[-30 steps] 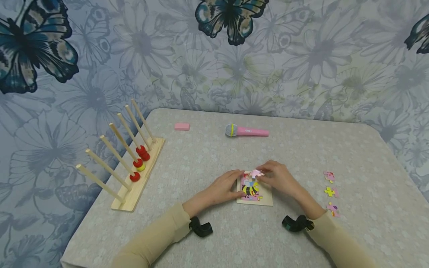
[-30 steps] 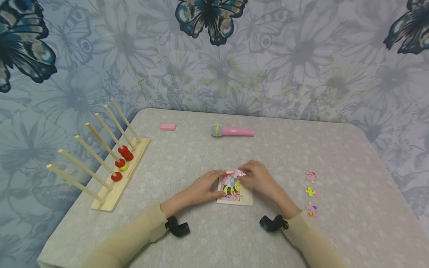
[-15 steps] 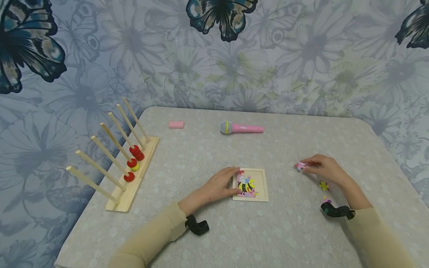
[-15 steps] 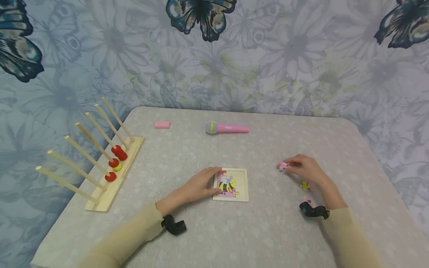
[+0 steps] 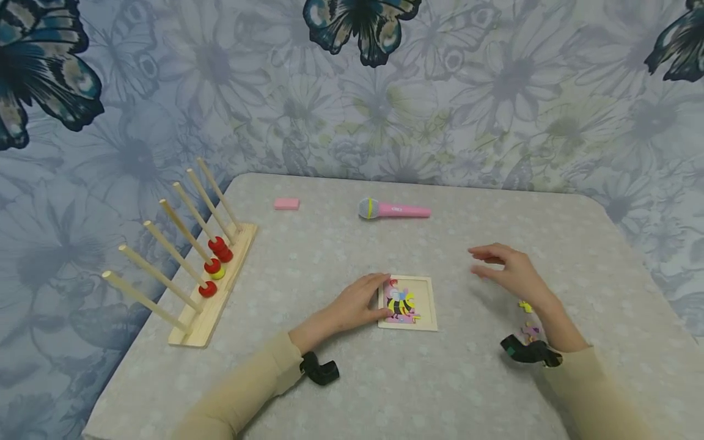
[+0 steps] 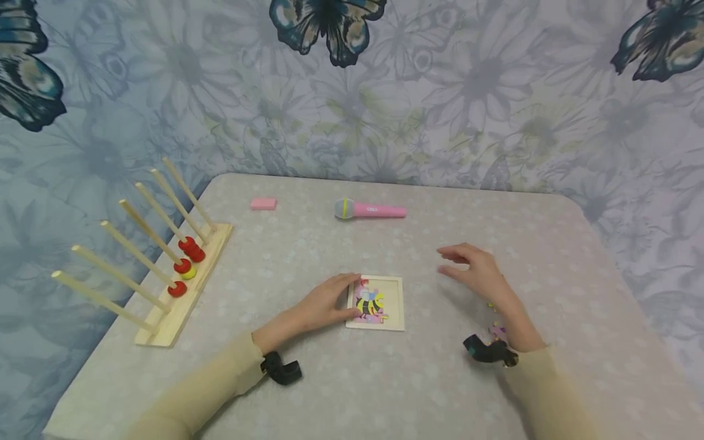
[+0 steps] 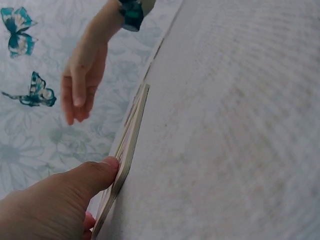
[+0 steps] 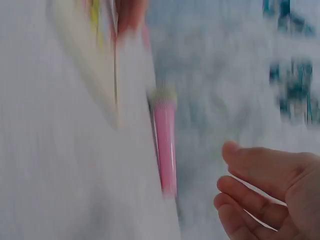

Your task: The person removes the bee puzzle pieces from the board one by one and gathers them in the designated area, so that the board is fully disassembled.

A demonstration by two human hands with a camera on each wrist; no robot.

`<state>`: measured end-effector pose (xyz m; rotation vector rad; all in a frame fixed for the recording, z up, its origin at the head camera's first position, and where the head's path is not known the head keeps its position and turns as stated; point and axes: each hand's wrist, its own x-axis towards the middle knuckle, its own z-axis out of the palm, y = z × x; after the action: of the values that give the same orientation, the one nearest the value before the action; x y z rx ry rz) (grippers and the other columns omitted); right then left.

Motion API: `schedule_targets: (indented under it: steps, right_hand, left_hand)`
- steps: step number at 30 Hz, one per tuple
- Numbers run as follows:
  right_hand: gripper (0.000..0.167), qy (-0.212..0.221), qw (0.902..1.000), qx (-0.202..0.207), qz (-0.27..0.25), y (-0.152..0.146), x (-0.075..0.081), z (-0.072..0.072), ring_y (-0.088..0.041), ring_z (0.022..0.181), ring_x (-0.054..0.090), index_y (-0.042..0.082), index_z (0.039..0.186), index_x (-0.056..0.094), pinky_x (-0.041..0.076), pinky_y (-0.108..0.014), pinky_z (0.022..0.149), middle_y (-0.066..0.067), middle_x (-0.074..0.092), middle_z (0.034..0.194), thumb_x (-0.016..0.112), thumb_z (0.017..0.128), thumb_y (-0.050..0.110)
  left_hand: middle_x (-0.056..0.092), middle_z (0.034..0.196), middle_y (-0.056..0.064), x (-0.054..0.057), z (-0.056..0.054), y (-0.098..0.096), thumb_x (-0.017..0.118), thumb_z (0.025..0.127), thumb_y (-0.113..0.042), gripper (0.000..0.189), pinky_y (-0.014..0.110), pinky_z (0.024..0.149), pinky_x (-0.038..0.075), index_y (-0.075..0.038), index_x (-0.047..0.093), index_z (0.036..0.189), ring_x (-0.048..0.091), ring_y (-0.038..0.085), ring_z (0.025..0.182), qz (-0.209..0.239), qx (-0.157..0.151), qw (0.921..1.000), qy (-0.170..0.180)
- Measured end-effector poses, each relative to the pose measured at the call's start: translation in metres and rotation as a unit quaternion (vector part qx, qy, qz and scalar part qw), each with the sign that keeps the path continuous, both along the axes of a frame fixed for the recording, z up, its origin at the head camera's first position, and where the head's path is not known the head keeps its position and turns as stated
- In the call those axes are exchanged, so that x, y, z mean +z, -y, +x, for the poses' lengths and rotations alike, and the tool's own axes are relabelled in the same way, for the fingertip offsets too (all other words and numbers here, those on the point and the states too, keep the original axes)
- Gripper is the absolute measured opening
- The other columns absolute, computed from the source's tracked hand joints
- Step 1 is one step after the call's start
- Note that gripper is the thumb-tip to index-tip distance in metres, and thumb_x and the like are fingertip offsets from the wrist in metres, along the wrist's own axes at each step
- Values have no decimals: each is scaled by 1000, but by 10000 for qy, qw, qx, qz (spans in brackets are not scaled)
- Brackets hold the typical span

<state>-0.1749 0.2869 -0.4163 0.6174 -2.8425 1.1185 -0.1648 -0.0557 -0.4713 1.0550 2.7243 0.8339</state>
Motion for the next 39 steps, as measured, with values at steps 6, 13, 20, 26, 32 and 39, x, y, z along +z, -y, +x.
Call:
schedule_targets:
  steps: [6,13,20,26,32,39]
  right_hand:
    - [43,-80,9957,920,-57,86,-11,18,-30,104,59,1,121,62,49,-47,86,-10,62,117,73,85,21]
    - [46,106,9957,907,154,114,-34,28,-31,114,54,0,121,62,42,-50,96,-12,63,118,76,81,18]
    - [44,-182,9951,966,130,116,-36,30,-31,112,54,-1,118,62,41,-51,95,-13,62,116,77,79,10]
    - [44,-163,9944,1038,-99,117,-37,30,-27,106,54,0,116,60,44,-48,92,-9,56,113,78,76,6]
    - [44,-322,9928,1155,-56,117,-37,28,-25,103,55,1,115,61,46,-46,88,-9,55,112,79,75,7]
    - [47,-451,9904,1310,4,115,-39,24,-25,102,56,1,116,61,47,-46,88,-9,56,112,80,75,11]
  left_hand:
    - [41,142,16,3,-1,3,66,87,-40,74,37,108,30,-3,35,144,36,26,132,80,-78,9999,-36]
    - [41,142,15,1,3,3,66,88,-39,73,37,108,31,-3,35,144,35,25,132,140,-80,9999,-21]
    - [41,142,15,1,1,4,66,88,-39,72,38,107,32,-3,35,144,36,26,132,135,-85,9999,-53]
    - [41,142,16,2,1,4,66,88,-38,73,38,107,32,-3,35,144,36,26,132,129,-121,9998,-38]
    - [41,142,16,1,1,4,66,89,-38,72,39,107,32,-3,35,144,37,26,132,112,-102,9999,-10]
    - [41,142,15,1,0,4,66,88,-38,72,38,107,32,-4,35,144,36,25,132,97,-87,9999,42]
